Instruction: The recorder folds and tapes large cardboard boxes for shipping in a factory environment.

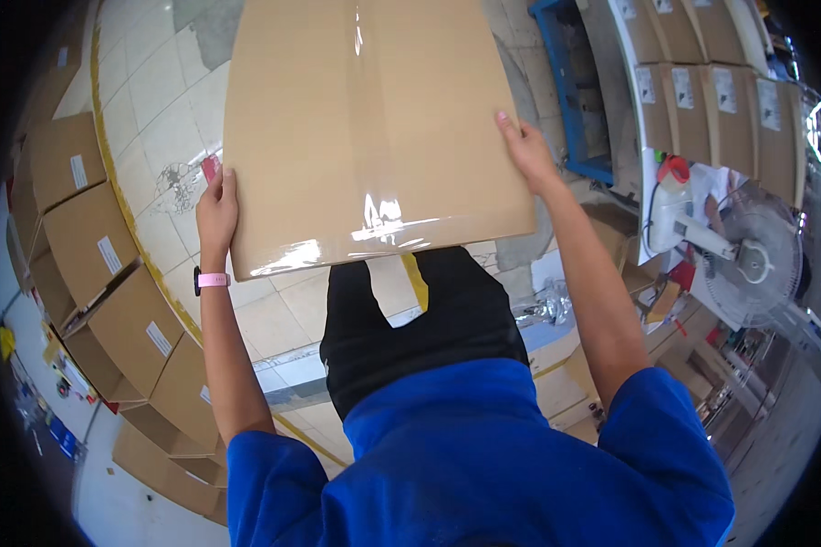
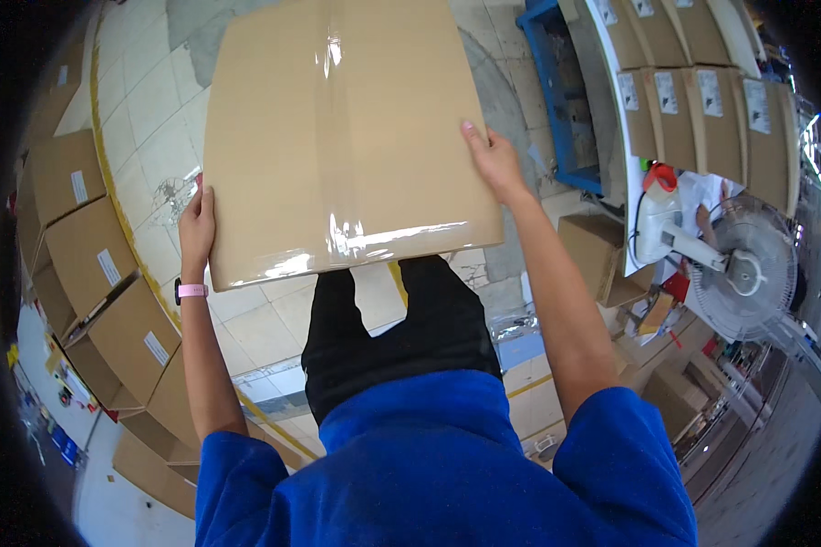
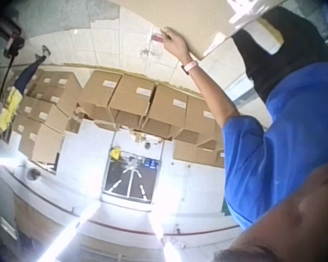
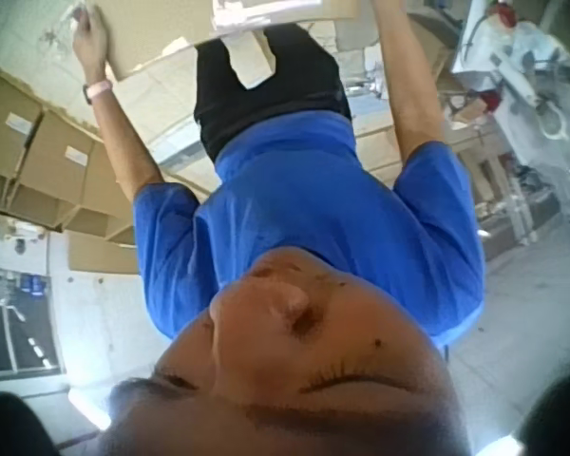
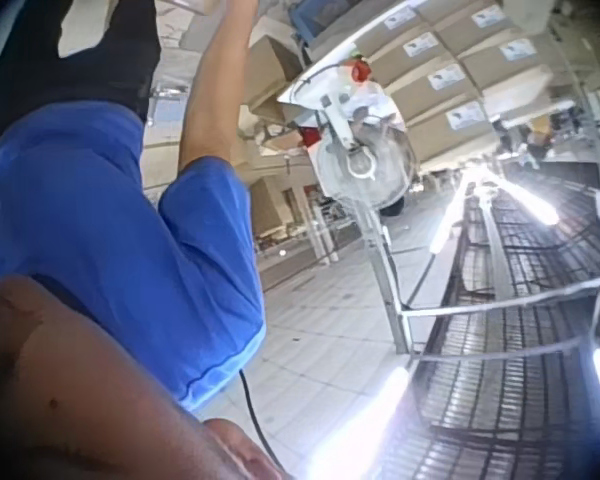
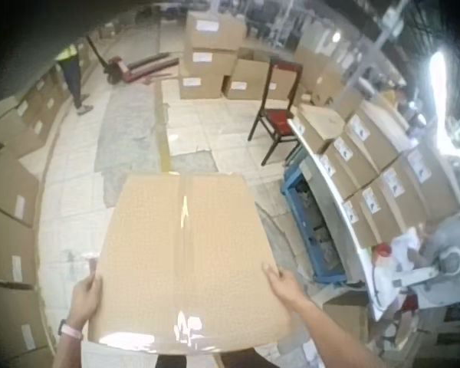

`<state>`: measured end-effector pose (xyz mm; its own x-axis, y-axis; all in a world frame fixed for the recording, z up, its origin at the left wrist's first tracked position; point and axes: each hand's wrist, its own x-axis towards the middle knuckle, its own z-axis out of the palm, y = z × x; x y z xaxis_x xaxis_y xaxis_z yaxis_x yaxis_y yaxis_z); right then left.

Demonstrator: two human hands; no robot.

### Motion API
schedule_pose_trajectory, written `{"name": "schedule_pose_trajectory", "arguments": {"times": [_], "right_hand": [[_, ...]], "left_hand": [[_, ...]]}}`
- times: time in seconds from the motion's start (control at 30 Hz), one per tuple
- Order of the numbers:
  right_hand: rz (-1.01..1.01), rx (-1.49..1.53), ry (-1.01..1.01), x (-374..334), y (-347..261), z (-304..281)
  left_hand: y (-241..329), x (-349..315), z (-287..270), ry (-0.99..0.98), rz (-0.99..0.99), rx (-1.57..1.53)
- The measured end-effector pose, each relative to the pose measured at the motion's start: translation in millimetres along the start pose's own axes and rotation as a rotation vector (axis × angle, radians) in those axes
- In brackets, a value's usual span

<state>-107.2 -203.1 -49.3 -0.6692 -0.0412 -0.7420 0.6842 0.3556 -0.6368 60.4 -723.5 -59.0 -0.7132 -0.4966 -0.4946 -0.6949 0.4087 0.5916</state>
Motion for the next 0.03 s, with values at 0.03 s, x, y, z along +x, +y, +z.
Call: {"name": "schedule_pose_trajectory", "arguments": {"times": [0.03], "right_hand": [[0.02,0.067,-0.041,-14.6,-30.8,0.0]], "left_hand": [[10.2,-3.1,-22.9,0.023,0.028,0.047]]}}
